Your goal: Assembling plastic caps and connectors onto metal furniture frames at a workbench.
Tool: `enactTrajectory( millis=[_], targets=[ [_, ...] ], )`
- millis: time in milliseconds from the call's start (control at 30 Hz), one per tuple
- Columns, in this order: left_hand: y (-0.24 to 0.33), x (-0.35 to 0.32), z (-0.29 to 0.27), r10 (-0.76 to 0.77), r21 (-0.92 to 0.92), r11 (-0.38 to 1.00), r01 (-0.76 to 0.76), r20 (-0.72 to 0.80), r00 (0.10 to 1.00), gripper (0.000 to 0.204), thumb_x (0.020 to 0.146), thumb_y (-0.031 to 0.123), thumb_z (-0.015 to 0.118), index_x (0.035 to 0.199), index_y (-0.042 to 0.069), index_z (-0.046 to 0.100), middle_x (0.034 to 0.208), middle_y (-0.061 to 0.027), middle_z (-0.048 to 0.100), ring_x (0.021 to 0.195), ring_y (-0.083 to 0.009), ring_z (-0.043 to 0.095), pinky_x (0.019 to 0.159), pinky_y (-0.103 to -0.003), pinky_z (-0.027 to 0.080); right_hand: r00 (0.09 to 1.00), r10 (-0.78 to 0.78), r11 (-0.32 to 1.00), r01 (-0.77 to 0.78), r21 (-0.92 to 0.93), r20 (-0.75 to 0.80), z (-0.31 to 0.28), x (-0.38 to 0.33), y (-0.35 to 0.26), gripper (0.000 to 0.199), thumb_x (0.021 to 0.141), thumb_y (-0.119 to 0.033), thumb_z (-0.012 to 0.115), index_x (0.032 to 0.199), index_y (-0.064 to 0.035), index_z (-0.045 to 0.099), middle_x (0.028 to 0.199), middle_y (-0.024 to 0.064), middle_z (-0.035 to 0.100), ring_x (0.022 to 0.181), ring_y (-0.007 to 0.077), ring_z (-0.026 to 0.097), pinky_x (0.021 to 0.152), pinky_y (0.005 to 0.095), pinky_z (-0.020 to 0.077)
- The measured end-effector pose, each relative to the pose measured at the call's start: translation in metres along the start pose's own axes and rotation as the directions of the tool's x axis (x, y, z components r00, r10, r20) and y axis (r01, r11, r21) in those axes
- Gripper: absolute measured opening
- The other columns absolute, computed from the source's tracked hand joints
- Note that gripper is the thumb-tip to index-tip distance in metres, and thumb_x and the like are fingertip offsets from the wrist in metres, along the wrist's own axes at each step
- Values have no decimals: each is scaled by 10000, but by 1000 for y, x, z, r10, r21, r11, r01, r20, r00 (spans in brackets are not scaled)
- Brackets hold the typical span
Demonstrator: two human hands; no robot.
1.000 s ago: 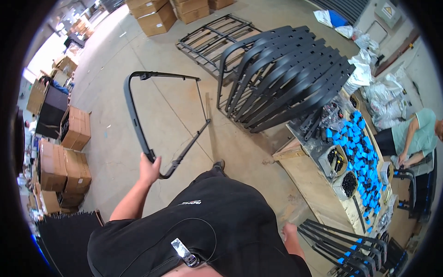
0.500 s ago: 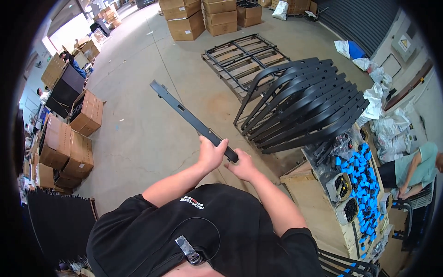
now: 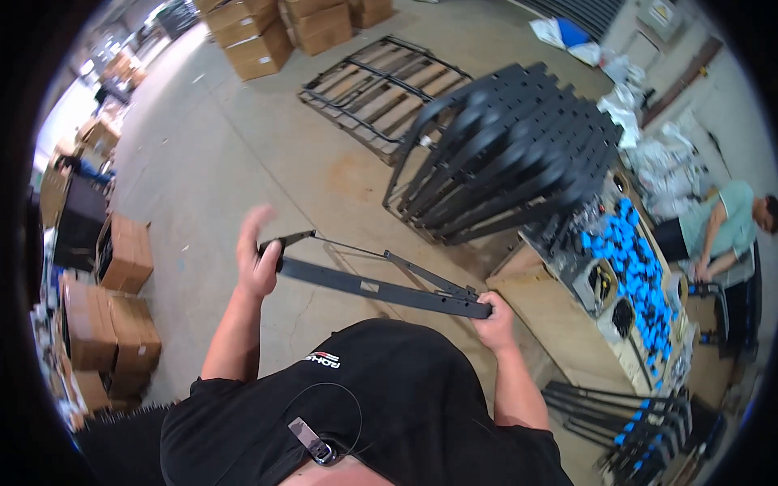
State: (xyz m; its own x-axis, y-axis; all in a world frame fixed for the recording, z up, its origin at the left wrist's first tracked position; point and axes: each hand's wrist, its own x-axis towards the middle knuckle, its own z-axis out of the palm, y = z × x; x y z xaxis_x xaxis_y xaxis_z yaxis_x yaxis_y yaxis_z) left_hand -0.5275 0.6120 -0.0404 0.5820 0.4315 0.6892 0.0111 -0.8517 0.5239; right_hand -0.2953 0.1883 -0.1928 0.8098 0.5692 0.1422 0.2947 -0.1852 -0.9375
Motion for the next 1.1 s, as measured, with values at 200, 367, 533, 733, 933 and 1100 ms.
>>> enactTrajectory(
  millis=[200, 367, 533, 733, 933, 1100],
  targets=[
    [18, 3, 70, -156, -581, 744, 330, 330, 931, 243, 914, 155, 574, 722, 29, 494, 676, -52, 480, 634, -133, 417, 583, -300, 344, 965, 163, 980, -183, -83, -206, -95, -56, -67, 267, 704, 89, 671, 889, -47, 535, 912, 41, 583, 895, 142, 555, 853, 284, 472],
    [82, 9, 160, -174, -750, 485, 451, 423, 889, 269, 951, 179, 527, 732, 29, 484, 704, -42, 487, 676, -135, 428, 620, -292, 348, 890, 164, 955, -251, -156, -426, -192, -94, -136, 257, 688, 161, 527, 859, -30, 510, 887, 58, 561, 898, 169, 557, 864, 299, 466],
    [167, -20, 272, -110, -751, 423, 507, 513, 852, 260, 971, 178, 542, 784, 2, 582, 737, -3, 525, 714, -89, 435, 668, -268, 347, 814, 92, 944, -255, -211, -573, -295, -150, -136, 192, 762, 109, 622, 833, -50, 543, 782, -36, 539, 747, 54, 480, 658, 233, 387],
    [293, -69, 405, -73, -669, 518, 533, 586, 807, 281, 996, 176, 509, 795, -7, 581, 781, -43, 567, 760, -121, 487, 726, -282, 401, 722, 147, 871, -419, -258, -676, -433, -224, -43, 225, 755, 71, 717, 811, -66, 548, 731, -40, 531, 711, 57, 480, 617, 257, 405],
    [370, -73, 487, -30, -612, 633, 474, 593, 805, 284, 993, 204, 512, 795, 15, 588, 752, 17, 520, 722, -80, 433, 655, -266, 346, 706, 305, 884, -459, -85, -640, -527, -240, 29, 228, 793, 33, 764, 830, -65, 561, 728, -32, 529, 699, 61, 476, 599, 274, 421],
    [396, -36, 539, -164, -452, 623, 638, 723, 671, 288, 989, 297, 544, 863, 50, 619, 751, 33, 515, 675, -64, 448, 600, -244, 341, 751, 294, 918, -394, -43, -591, -583, -210, 74, 202, 818, 4, 756, 874, -59, 573, 736, -27, 520, 695, 67, 462, 594, 277, 412]
  ],
)
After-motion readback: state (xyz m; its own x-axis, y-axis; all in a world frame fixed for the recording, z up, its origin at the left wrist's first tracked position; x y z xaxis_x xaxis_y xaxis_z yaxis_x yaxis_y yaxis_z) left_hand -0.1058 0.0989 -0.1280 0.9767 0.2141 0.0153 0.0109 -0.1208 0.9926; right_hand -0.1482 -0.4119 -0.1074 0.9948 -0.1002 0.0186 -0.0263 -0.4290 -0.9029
